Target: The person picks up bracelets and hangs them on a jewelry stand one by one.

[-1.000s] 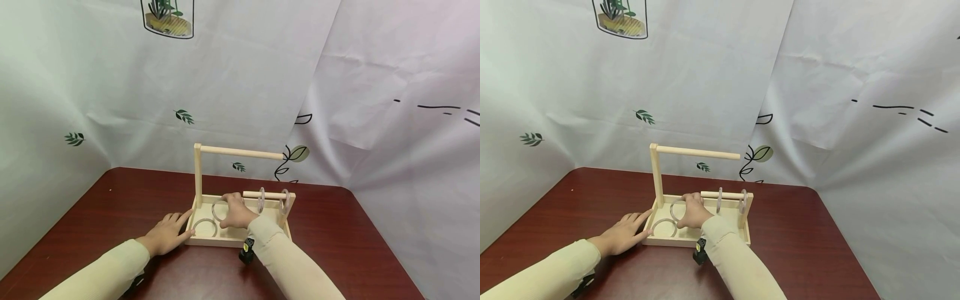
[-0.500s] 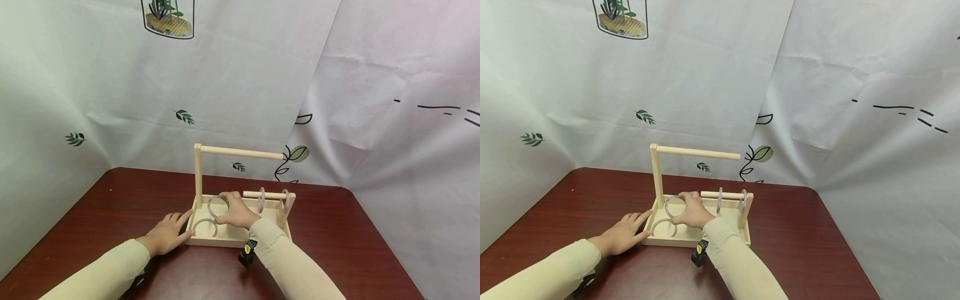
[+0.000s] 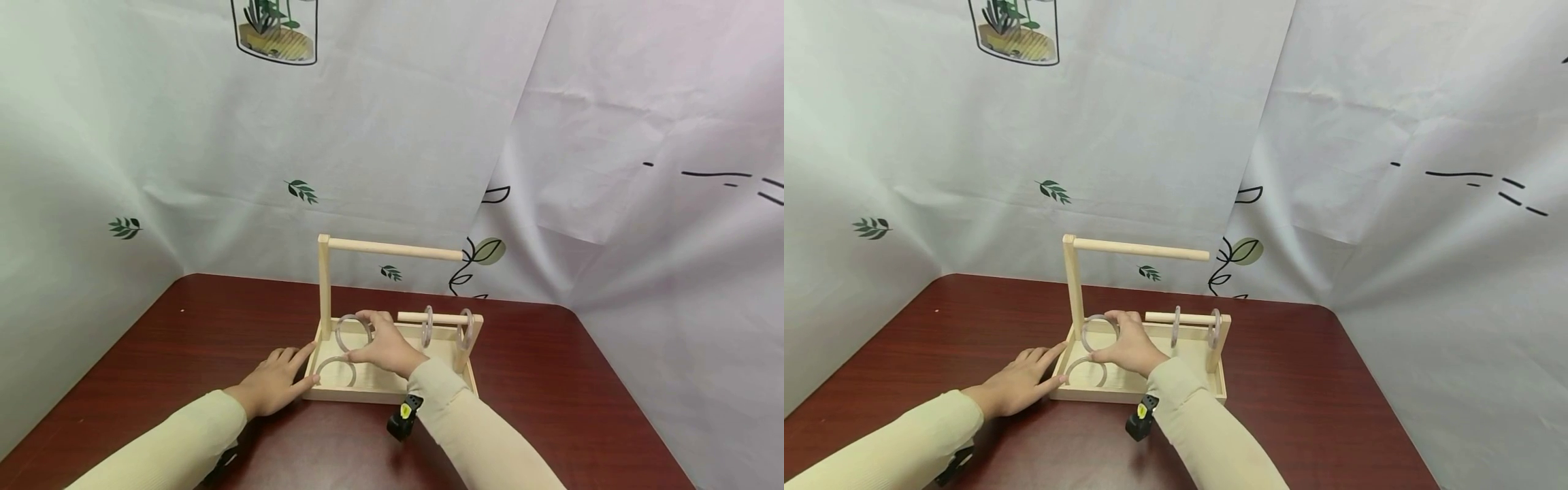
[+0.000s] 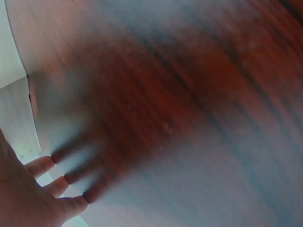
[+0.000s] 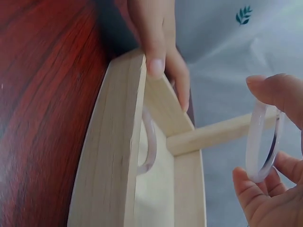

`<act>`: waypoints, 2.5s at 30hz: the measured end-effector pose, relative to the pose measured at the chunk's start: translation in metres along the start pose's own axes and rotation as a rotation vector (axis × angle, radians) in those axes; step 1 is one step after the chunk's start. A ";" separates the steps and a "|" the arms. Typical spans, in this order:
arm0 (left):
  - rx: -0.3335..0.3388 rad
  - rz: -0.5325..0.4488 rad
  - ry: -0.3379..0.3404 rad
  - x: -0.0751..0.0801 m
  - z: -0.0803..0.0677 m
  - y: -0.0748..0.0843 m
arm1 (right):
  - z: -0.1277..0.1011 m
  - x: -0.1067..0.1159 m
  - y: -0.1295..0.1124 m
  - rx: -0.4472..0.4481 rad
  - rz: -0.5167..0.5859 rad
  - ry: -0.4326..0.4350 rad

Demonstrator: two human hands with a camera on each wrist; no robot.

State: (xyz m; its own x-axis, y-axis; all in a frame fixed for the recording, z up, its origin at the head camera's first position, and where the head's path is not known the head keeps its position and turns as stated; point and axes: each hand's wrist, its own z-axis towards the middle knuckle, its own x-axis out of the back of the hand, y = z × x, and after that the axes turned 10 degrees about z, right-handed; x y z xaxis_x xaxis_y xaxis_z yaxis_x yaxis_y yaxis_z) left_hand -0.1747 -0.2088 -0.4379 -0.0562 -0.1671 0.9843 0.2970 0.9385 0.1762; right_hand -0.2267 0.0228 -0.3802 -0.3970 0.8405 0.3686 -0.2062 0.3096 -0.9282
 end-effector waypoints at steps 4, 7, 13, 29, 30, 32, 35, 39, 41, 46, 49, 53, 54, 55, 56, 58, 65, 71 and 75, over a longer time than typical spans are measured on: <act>0.000 -0.001 -0.004 0.000 0.000 0.000 | -0.003 -0.001 -0.005 0.001 0.032 0.012; 0.000 -0.001 -0.006 0.000 0.000 0.000 | -0.006 -0.001 -0.010 0.002 0.056 0.014; 0.002 -0.004 -0.009 0.000 0.001 0.000 | -0.009 0.001 -0.019 0.006 0.086 0.013; 0.009 -0.008 -0.030 0.000 0.001 -0.001 | -0.013 0.012 -0.030 0.057 0.194 0.042; 0.009 -0.008 -0.030 0.000 0.001 -0.001 | -0.013 0.014 -0.031 0.058 0.197 0.044; 0.011 -0.007 -0.030 0.000 0.001 -0.001 | -0.014 0.016 -0.032 0.061 0.208 0.049; 0.011 -0.010 -0.028 0.001 0.001 0.000 | -0.014 0.019 -0.034 0.066 0.225 0.054; 0.012 -0.015 -0.030 0.003 0.000 0.002 | -0.015 0.021 -0.037 0.082 0.247 0.059; 0.012 -0.014 -0.031 0.004 0.000 0.002 | -0.016 0.021 -0.039 0.088 0.255 0.067; 0.013 -0.005 -0.024 0.002 0.000 0.002 | -0.017 0.024 -0.041 0.087 0.269 0.076; 0.010 -0.004 -0.020 0.002 0.000 0.001 | -0.017 0.026 -0.041 0.084 0.282 0.069; 0.005 -0.005 -0.018 0.001 0.001 0.000 | -0.017 0.029 -0.042 0.085 0.299 0.067; 0.005 -0.005 -0.018 0.001 0.001 0.000 | -0.018 0.030 -0.043 0.086 0.298 0.069; 0.004 -0.004 -0.017 0.001 0.001 0.000 | -0.018 0.030 -0.043 0.086 0.301 0.071; 0.003 -0.002 -0.016 0.001 0.002 0.000 | -0.018 0.031 -0.043 0.087 0.305 0.078; 0.001 0.000 -0.015 0.000 0.002 0.000 | -0.018 0.033 -0.044 0.087 0.311 0.093; -0.005 0.006 -0.006 -0.001 0.005 -0.001 | -0.020 0.039 -0.046 0.091 0.333 0.124; -0.012 0.003 -0.010 0.001 0.004 0.000 | -0.021 0.046 -0.048 0.088 0.344 0.152; -0.012 0.006 -0.013 0.002 0.003 0.000 | -0.021 0.050 -0.048 0.071 0.351 0.177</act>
State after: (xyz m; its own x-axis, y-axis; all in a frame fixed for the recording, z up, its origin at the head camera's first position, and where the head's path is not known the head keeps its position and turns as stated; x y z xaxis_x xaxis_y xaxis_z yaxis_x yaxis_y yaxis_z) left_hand -0.1776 -0.2080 -0.4356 -0.0671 -0.1572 0.9853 0.3092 0.9356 0.1703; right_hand -0.2185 0.0596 -0.3184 -0.2952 0.9554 0.0099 -0.1493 -0.0359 -0.9881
